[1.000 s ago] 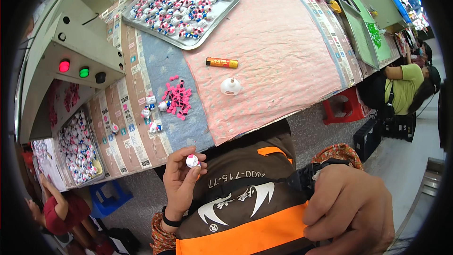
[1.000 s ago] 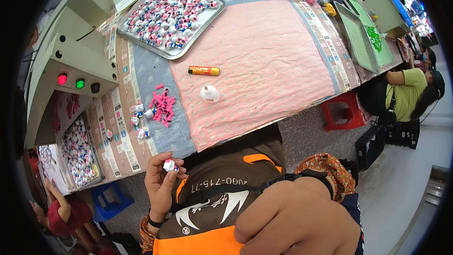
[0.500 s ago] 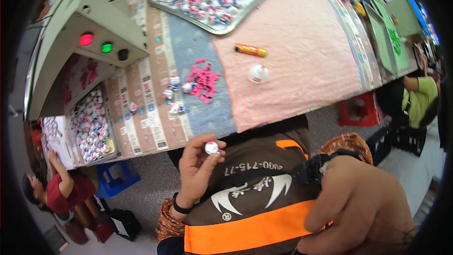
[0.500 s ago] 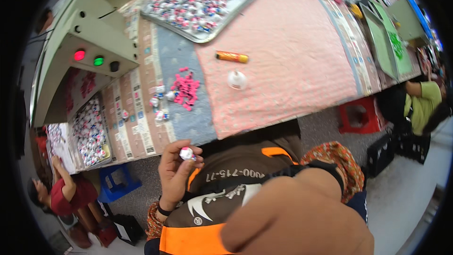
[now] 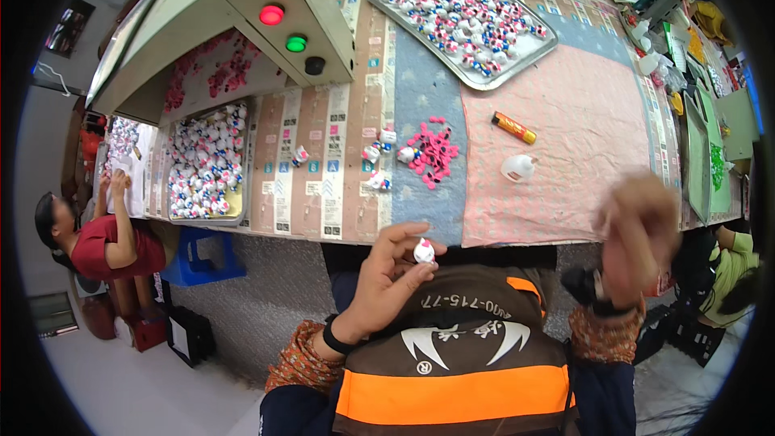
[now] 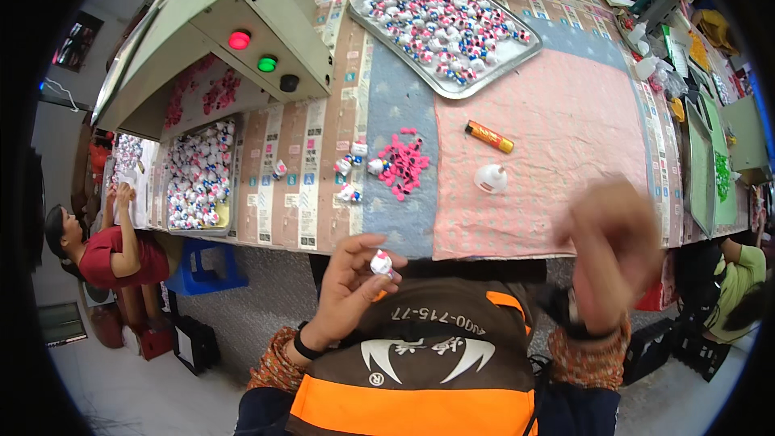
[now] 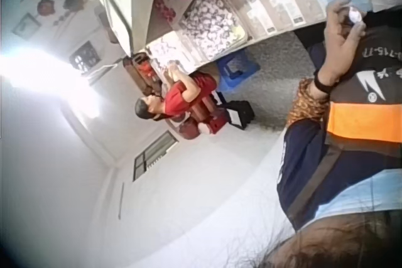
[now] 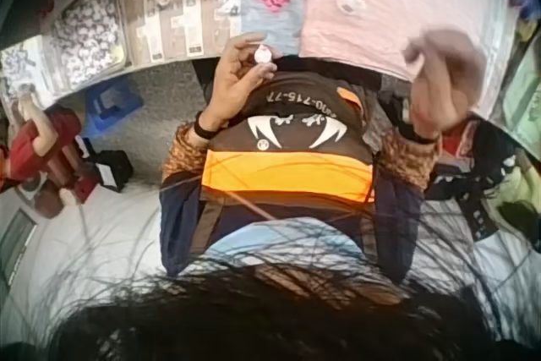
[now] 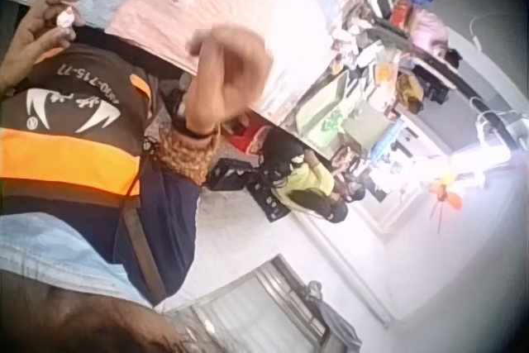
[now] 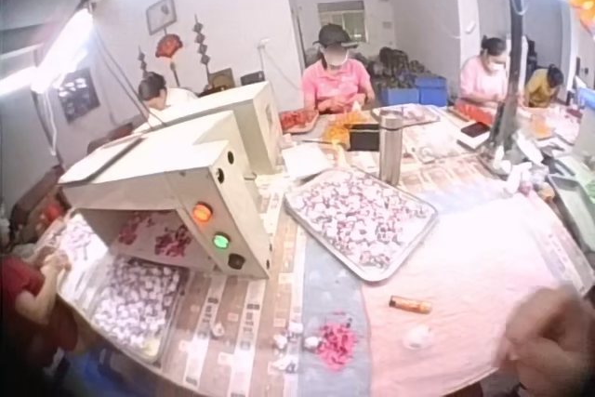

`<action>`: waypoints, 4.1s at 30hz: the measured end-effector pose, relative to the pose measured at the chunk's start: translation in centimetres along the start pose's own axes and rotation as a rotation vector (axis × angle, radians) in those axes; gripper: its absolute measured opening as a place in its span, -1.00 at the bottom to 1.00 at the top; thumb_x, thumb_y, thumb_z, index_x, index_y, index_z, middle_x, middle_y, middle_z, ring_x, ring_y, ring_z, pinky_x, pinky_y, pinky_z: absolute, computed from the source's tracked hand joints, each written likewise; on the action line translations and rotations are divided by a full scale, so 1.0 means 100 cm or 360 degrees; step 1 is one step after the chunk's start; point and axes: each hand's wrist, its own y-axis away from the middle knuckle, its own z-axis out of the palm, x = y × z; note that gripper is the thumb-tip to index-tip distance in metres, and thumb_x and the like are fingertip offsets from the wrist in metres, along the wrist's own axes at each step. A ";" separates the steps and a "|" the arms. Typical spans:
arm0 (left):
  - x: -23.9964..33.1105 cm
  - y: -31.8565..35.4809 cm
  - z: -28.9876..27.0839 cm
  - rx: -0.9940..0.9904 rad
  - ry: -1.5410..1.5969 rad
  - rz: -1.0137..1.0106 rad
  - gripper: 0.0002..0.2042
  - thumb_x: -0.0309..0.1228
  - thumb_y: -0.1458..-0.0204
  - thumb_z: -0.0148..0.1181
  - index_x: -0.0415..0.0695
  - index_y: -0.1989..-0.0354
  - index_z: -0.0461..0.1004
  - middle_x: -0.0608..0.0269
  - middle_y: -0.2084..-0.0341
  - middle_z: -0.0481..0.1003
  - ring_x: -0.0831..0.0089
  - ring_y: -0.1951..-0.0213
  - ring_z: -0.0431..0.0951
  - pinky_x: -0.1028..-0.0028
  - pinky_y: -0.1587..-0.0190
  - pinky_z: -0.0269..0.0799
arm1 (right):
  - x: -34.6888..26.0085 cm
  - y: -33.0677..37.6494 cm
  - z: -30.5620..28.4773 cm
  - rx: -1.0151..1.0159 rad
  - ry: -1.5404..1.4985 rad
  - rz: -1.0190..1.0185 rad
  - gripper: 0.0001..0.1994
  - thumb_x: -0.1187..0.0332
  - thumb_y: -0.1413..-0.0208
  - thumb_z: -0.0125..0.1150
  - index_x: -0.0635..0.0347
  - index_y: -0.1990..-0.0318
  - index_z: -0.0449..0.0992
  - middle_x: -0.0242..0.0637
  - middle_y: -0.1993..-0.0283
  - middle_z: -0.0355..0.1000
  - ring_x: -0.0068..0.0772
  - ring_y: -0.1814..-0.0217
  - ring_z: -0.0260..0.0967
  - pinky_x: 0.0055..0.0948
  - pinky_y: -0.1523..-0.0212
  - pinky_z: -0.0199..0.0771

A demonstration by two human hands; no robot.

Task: Assembling small toy figures by gluing pieces together and placing them into a heating/curing machine.

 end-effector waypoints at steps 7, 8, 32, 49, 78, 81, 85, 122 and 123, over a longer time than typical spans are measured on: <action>0.007 -0.007 0.002 -0.0007 0.0065 0.0041 -0.62 -0.52 -0.26 0.11 -0.20 -0.23 0.23 0.02 -0.01 0.51 0.48 0.06 0.57 0.46 -0.01 0.54 | 0.106 0.025 0.001 -0.0538 0.0617 0.0605 -0.52 0.54 -0.01 0.24 0.13 -0.15 0.39 -0.37 0.00 0.35 -0.48 -0.02 0.25 -0.47 0.01 0.29; 0.005 -0.007 0.001 0.0004 0.0073 0.0052 -0.62 -0.49 -0.28 0.10 -0.21 -0.23 0.24 0.03 0.01 0.51 0.49 0.07 0.57 0.46 0.01 0.56 | 0.110 0.030 0.007 -0.0550 0.0611 0.0616 -0.52 0.54 -0.01 0.24 0.13 -0.15 0.39 -0.37 0.00 0.35 -0.48 -0.02 0.25 -0.47 0.01 0.29; -0.008 -0.005 -0.007 0.0076 0.0372 -0.0116 -0.56 -0.51 -0.27 0.10 -0.17 -0.32 0.23 0.04 -0.07 0.50 0.54 0.10 0.58 0.53 0.06 0.56 | 0.036 0.063 0.035 -0.0982 0.0282 0.0039 -0.56 0.41 0.14 0.56 0.28 0.07 0.53 -0.23 0.46 0.48 -0.29 0.54 0.44 -0.41 0.50 0.40; -0.010 0.003 -0.008 0.0000 0.0332 -0.0119 -0.56 -0.52 -0.27 0.10 -0.21 -0.31 0.22 0.00 -0.10 0.49 0.45 0.02 0.60 0.52 0.03 0.58 | 0.027 0.056 0.049 -0.1089 0.0463 -0.0319 -0.60 0.41 0.12 0.52 0.31 0.11 0.54 -0.25 0.57 0.42 -0.29 0.65 0.36 -0.37 0.62 0.28; -0.016 0.000 -0.011 -0.0114 0.0619 -0.0267 -0.58 -0.46 -0.32 0.03 -0.23 -0.32 0.22 -0.05 -0.08 0.51 0.49 0.14 0.60 0.52 0.16 0.63 | 0.029 0.059 0.043 -0.1018 0.0441 -0.0233 -0.64 0.40 0.11 0.53 0.30 0.15 0.56 -0.21 0.47 0.48 -0.25 0.57 0.43 -0.36 0.56 0.34; -0.017 0.000 -0.012 -0.0151 0.0661 -0.0245 -0.59 -0.45 -0.32 0.03 -0.23 -0.32 0.23 -0.07 -0.08 0.50 0.48 0.14 0.60 0.52 0.17 0.64 | 0.030 0.060 0.043 -0.1002 0.0457 -0.0239 -0.64 0.40 0.11 0.53 0.29 0.15 0.56 -0.22 0.45 0.49 -0.25 0.56 0.44 -0.36 0.55 0.35; -0.019 0.000 -0.011 -0.0174 0.0685 -0.0231 -0.60 -0.45 -0.33 0.02 -0.22 -0.31 0.23 -0.09 -0.09 0.49 0.47 0.14 0.60 0.51 0.17 0.64 | 0.032 0.061 0.044 -0.1025 0.0460 -0.0245 -0.63 0.39 0.11 0.53 0.28 0.14 0.55 -0.23 0.45 0.48 -0.25 0.56 0.44 -0.35 0.54 0.36; -0.020 0.002 -0.025 0.0085 0.0616 -0.0235 -0.58 -0.40 -0.35 0.01 -0.17 -0.35 0.25 0.10 0.00 0.52 0.58 0.17 0.55 0.55 0.13 0.62 | 0.079 0.029 0.032 -0.0161 0.0940 -0.0367 -0.68 0.68 0.00 0.24 0.24 0.06 0.47 -0.18 0.06 0.46 -0.30 0.06 0.40 -0.33 0.03 0.33; -0.020 0.002 -0.025 0.0085 0.0605 -0.0229 -0.57 -0.39 -0.35 0.01 -0.17 -0.36 0.24 0.12 0.01 0.52 0.59 0.17 0.54 0.55 0.13 0.61 | 0.071 0.024 0.050 -0.0392 0.0919 -0.0368 -0.73 0.69 0.03 0.26 0.25 0.15 0.50 -0.19 0.16 0.48 -0.27 0.12 0.41 -0.30 0.09 0.34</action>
